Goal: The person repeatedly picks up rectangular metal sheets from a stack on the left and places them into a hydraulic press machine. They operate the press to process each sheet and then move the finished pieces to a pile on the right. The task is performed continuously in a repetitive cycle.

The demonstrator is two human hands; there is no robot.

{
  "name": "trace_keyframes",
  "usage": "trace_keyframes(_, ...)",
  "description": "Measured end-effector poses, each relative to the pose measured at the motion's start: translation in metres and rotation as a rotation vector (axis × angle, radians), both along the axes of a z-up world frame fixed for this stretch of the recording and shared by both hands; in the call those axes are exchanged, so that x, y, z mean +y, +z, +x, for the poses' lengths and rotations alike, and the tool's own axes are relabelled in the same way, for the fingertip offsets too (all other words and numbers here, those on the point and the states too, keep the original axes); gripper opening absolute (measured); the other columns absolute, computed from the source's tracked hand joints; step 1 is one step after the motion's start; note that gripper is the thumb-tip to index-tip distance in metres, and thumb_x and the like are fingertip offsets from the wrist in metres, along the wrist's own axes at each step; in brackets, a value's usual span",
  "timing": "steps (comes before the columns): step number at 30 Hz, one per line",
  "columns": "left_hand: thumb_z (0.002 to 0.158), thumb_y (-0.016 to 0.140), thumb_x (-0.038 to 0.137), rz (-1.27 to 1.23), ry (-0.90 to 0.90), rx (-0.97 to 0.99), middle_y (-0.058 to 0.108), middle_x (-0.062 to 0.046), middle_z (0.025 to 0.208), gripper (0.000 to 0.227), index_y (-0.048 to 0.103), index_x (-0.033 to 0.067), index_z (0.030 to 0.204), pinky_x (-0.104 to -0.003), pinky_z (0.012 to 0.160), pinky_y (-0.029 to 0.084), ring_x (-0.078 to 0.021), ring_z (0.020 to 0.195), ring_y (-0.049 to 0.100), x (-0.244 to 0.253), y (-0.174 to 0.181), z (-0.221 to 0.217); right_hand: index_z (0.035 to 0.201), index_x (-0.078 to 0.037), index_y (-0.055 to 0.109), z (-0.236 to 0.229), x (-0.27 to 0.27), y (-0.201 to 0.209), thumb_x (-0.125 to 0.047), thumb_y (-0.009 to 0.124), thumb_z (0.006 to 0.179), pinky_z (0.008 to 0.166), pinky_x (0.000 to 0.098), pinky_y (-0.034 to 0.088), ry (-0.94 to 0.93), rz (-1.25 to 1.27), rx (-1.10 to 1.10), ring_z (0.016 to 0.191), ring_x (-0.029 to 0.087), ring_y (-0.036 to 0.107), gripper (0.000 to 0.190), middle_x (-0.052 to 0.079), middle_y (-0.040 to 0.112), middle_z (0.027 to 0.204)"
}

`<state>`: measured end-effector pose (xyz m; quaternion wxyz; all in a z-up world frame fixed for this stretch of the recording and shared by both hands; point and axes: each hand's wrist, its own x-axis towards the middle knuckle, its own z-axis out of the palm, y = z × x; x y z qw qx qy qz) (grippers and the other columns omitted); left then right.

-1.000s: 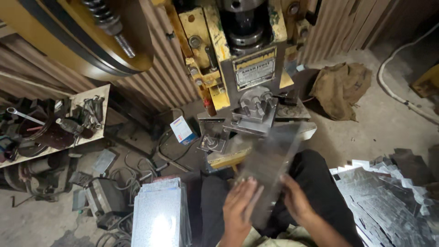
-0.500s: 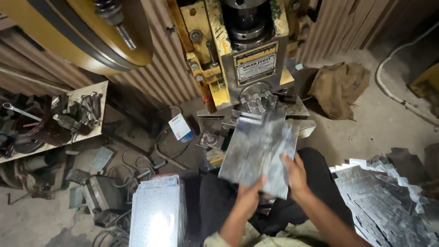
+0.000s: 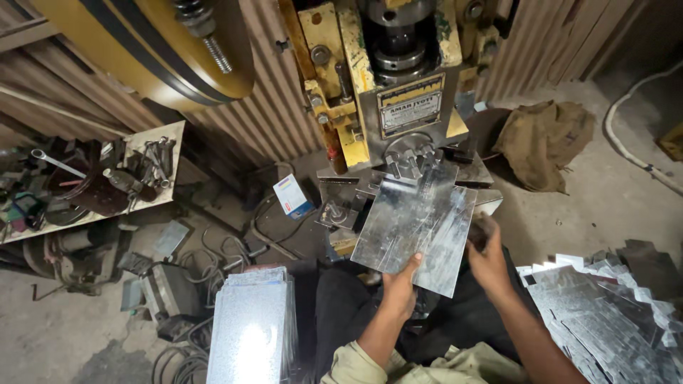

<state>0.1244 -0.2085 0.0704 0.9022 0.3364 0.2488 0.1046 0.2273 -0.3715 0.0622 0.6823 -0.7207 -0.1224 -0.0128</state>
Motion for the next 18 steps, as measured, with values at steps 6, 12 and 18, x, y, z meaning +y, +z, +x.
trace_keyframes(6,0.088,0.076,0.009,0.108,-0.03,0.144,0.062,-0.009,0.141,0.062,0.049,0.004,0.144,-0.036,0.108,0.043,-0.0241,0.132,0.056,-0.005,0.027,-0.031,0.15,-0.022,0.053,0.003,0.001,0.102,0.007,0.064,0.061,0.101,0.0512,0.04,0.149,-1.158,-1.007,0.128,0.023,0.055,0.094,0.003,0.054,0.147)
trace_keyframes(12,0.094,0.062,0.024,-0.103,-0.475,-0.51,0.056,-0.017,0.148,0.076,0.021,0.021,0.158,-0.035,0.087,0.058,-0.028,0.107,0.072,-0.003,0.073,-0.137,0.126,-0.008,0.07,0.024,-0.047,0.079,-0.013,0.073,0.082,0.077,0.0368,0.048,0.394,-0.6,-1.225,0.087,0.023,0.061,0.045,0.007,0.074,0.111)
trace_keyframes(18,0.094,0.066,0.05,0.081,-0.71,-0.612,0.067,-0.027,0.123,0.079,0.047,-0.0121,0.14,-0.034,0.103,0.056,-0.0267,0.118,0.072,0.025,0.065,-0.141,0.125,0.001,0.064,-0.083,-0.022,0.006,-0.024,0.076,0.089,0.083,0.0359,0.057,0.132,-0.029,0.216,0.095,0.019,0.067,0.045,0.015,0.074,0.108)
